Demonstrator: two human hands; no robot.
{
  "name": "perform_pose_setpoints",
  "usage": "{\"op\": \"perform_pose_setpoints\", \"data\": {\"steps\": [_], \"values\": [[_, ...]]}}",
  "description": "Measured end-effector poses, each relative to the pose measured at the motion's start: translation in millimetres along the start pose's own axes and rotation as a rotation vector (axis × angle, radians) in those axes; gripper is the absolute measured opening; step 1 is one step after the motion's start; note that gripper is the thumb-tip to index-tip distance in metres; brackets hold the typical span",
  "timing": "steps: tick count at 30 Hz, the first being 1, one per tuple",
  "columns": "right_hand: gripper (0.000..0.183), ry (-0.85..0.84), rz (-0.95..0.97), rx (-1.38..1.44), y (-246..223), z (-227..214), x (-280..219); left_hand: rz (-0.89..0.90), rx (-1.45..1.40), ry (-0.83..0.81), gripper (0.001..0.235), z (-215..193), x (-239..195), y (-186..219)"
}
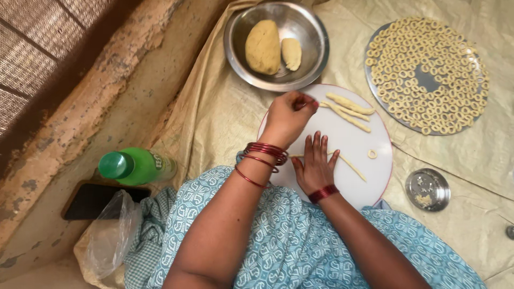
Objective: The person rolls small pieces of dough into thin ropes on a white board, then joins the ends to form small rings. The finished rings are placed onto a nearby metal tray.
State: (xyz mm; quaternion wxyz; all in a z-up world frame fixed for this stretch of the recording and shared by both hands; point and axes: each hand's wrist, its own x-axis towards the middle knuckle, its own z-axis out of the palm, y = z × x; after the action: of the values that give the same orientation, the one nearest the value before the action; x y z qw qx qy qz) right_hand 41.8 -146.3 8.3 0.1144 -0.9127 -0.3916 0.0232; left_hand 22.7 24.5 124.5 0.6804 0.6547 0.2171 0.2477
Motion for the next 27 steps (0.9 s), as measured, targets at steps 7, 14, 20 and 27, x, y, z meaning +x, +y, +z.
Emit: {"op": "perform_pose_setpoints", "data": {"steps": [7,14,20,27], "values": [[0.092,-0.23,0.111,-0.374,-7.4,31.8,63.6,0.064,-0.113,0.044,0.026,-6.6,0.5,33.5],[0.044,0.367,0.169,-1.526,34.8,85.9,158.3,-0.134,-0.288,-0.001,0.031,-7.8,3.2,56.1],[0.074,-0.516,0.014,-0.677,3.1,44.2,74.0,0.033,-0.205,0.032,0.019,-9.3,7.1,50.7],[0.098,-0.222,0.091,-0.165,-25.7,21.3,11.9,-0.03,0.009,0.024,0.028,-4.9,-3.1,62.0]]}}
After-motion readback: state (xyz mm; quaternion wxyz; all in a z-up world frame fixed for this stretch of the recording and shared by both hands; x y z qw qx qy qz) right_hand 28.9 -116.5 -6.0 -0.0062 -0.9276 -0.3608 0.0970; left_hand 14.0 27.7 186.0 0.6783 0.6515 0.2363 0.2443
